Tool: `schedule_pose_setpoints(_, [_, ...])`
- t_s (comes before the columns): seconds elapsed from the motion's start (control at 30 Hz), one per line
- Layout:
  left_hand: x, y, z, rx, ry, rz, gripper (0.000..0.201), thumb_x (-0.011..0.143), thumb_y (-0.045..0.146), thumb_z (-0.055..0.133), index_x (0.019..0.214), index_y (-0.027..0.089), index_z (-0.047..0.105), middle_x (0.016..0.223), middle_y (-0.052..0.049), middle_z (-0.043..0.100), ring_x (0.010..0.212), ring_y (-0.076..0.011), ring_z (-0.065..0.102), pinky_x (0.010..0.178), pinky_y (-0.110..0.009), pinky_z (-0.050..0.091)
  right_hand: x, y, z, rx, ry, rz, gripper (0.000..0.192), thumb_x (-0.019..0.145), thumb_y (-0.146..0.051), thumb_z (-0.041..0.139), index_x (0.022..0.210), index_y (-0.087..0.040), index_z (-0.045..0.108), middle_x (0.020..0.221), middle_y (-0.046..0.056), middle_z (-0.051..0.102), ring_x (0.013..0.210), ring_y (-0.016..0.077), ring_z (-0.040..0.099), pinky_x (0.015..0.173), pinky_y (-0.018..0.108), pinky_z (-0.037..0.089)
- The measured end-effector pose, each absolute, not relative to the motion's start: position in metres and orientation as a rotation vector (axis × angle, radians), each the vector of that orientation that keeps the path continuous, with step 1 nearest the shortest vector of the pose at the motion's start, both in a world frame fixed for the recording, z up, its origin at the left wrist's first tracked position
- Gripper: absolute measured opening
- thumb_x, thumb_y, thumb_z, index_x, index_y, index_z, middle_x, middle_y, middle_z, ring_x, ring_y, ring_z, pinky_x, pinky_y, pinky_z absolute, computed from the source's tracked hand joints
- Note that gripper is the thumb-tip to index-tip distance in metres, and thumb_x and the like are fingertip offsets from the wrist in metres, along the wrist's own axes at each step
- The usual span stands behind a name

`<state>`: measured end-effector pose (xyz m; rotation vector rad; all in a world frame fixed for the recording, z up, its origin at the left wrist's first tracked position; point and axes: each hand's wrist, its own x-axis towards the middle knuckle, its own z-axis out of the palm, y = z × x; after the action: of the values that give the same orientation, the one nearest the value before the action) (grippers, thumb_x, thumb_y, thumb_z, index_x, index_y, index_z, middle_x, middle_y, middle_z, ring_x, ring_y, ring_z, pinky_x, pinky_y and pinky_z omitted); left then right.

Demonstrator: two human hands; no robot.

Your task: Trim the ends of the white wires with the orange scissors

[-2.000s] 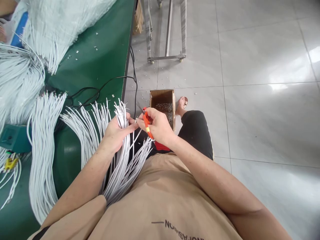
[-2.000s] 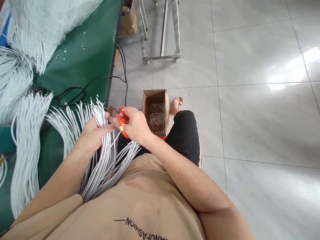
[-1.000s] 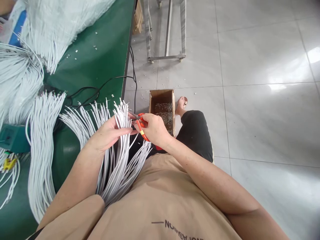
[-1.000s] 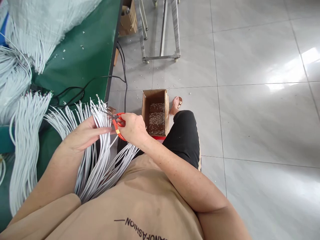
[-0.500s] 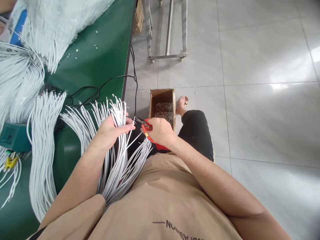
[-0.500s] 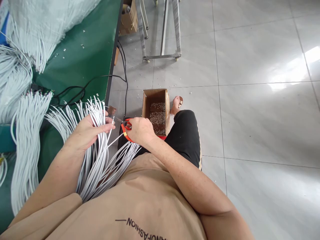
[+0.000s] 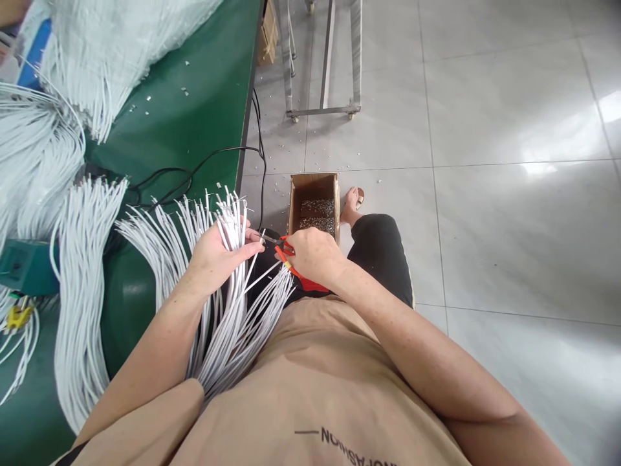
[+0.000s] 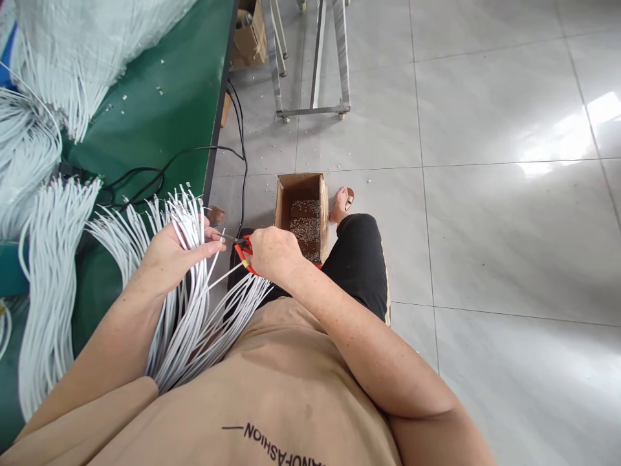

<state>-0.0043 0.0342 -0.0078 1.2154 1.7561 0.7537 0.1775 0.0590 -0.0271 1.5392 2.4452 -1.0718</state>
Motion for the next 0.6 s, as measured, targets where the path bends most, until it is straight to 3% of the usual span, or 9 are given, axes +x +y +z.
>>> schedule_pose_setpoints(0.23, [-0.008,0.034,-0.007,1.023,1.556,0.787,0.043,0.063,0.021,0.079,0.097,0.018,0.054,0.081,0.002,0.064,0.072,-0.0145,0.065,0.077,-0.031,0.050,0.178,0.054,-0.038,1.643,2.452,-1.250,0.033,0.083,-0.044,0.051,0.067,-0.018,0.061,0.069,0.006,0.065,0.065,0.0183,0.059,0.053,0.026,0.033])
schedule_pose_setpoints(0.33, [-0.007,0.035,-0.005,0.963,1.498,0.791,0.041,0.065,0.017,0.077,0.097,0.018,0.052,0.079,0.002,0.064,0.070,-0.0133,0.065,0.069,-0.026,0.048,0.179,0.055,-0.042,1.798,2.412,-1.666,0.031,0.080,-0.043,0.056,0.066,-0.016,0.061,0.070,0.004,0.065,0.064,0.0143,0.056,0.056,0.025,0.036])
schedule_pose_setpoints(0.43, [-0.006,0.034,-0.004,0.919,1.430,0.782,0.038,0.067,0.015,0.075,0.096,0.018,0.051,0.076,0.002,0.063,0.069,-0.0133,0.063,0.062,-0.024,0.044,0.179,0.059,-0.041,1.845,2.399,-2.211,0.022,0.080,-0.034,0.057,0.080,-0.015,0.066,0.076,0.001,0.066,0.068,0.0109,0.056,0.064,0.024,0.041])
schedule_pose_setpoints(0.6, [-0.004,0.034,-0.009,0.913,1.248,0.758,0.030,0.071,0.014,0.072,0.092,0.018,0.051,0.071,0.001,0.061,0.067,-0.0127,0.060,0.059,-0.024,0.039,0.180,0.067,-0.035,1.244,2.366,-2.786,0.015,0.079,-0.021,0.057,0.087,-0.013,0.066,0.070,0.000,0.066,0.071,0.0108,0.058,0.071,0.025,0.043])
